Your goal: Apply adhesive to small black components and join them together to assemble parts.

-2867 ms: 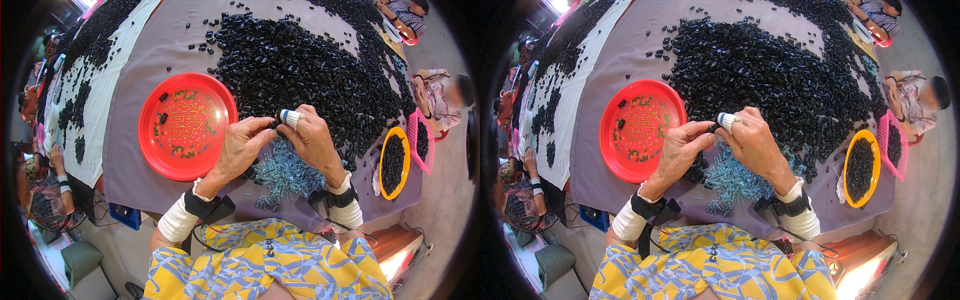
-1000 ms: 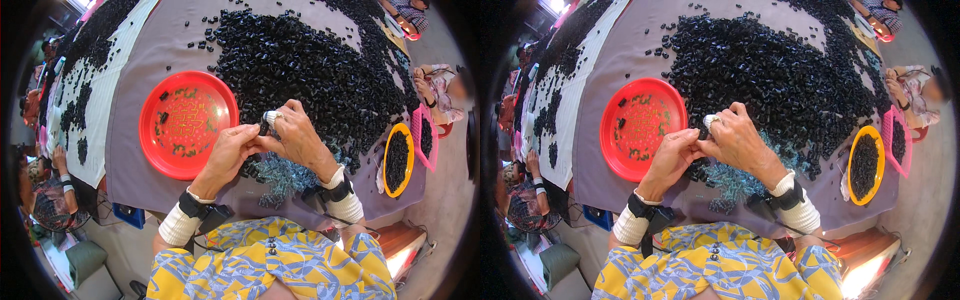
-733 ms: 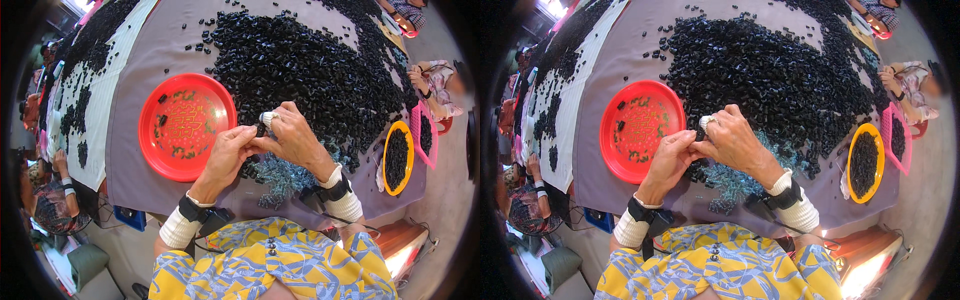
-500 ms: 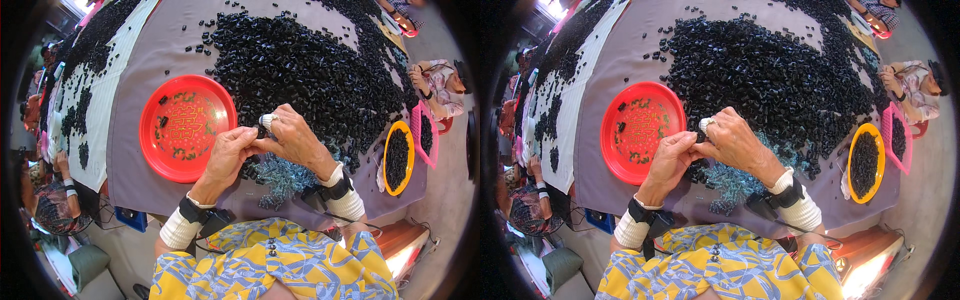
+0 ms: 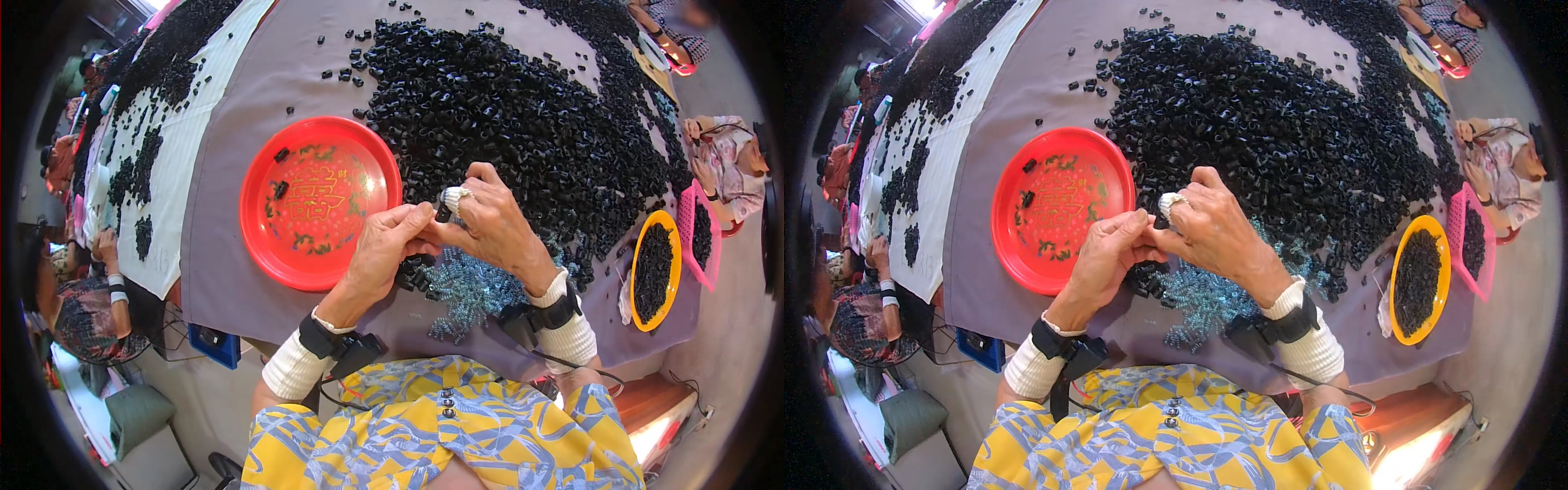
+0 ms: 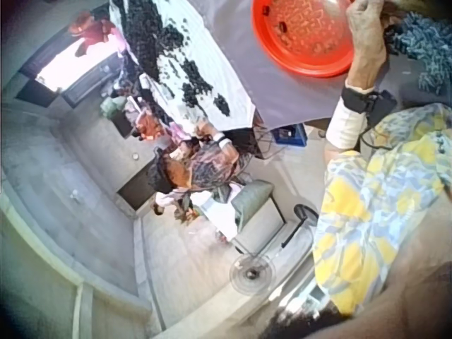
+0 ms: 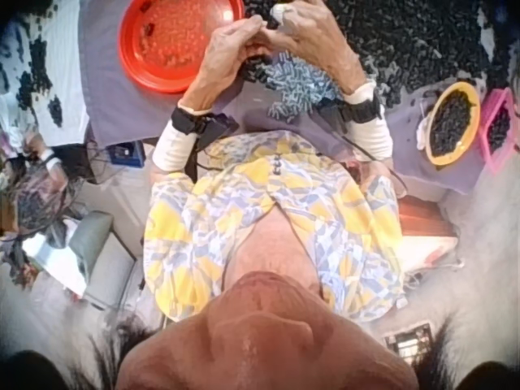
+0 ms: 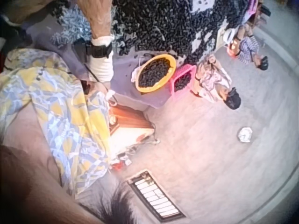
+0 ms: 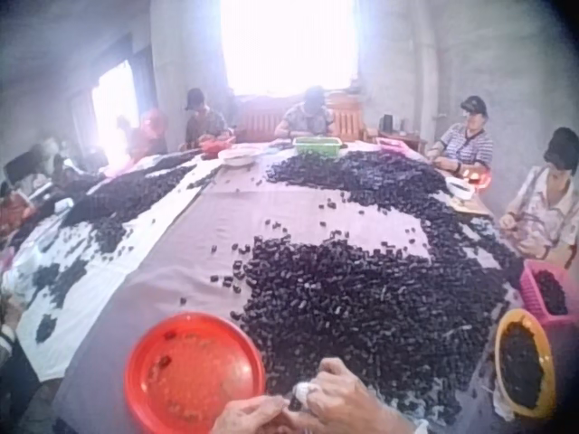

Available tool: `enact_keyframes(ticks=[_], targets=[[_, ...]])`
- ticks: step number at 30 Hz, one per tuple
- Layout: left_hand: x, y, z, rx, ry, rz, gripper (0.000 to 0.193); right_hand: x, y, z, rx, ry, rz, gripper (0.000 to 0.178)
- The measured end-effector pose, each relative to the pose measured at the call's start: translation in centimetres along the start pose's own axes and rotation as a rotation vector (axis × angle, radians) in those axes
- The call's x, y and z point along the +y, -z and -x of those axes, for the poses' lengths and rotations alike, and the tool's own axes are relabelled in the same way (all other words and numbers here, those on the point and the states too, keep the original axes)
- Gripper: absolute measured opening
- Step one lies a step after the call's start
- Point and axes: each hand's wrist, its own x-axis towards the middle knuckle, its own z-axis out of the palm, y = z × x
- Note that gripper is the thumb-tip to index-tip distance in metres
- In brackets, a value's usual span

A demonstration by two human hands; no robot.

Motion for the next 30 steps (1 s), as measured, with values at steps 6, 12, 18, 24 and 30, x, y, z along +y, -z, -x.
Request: enact_keyframes(ticks=[6, 12, 18, 24, 30], targets=[[1.0, 1.2, 0.3, 0.031, -0.082, -0.128, 0.023, 0.0, -0.4, -1.0, 0.015, 0.043, 0.006, 0.031], [2.3, 6.0, 1.3, 0.379, -0.231, 0.012, 0.026, 1.7, 0.3, 0.7, -0.049, -0.104, 0.068, 0.023], [2.2, 8.0, 2.0, 0.417, -0.196, 0.1, 0.031, 1.4, -1.6, 1.7, -0.165, -0.114, 0.058, 0.012], [0.9, 5.7, 1.6, 0.34, -0.137, 0.016, 0.022, 0.6, -3.8, 1.5, -0.322, 0.048, 0.21, 0.018], [0.8, 4.5, 1.0, 0.272, -0.115, -0.032, 0.016, 0.5, -2.8, 1.8, -0.367, 0.029, 0.202, 0.01]])
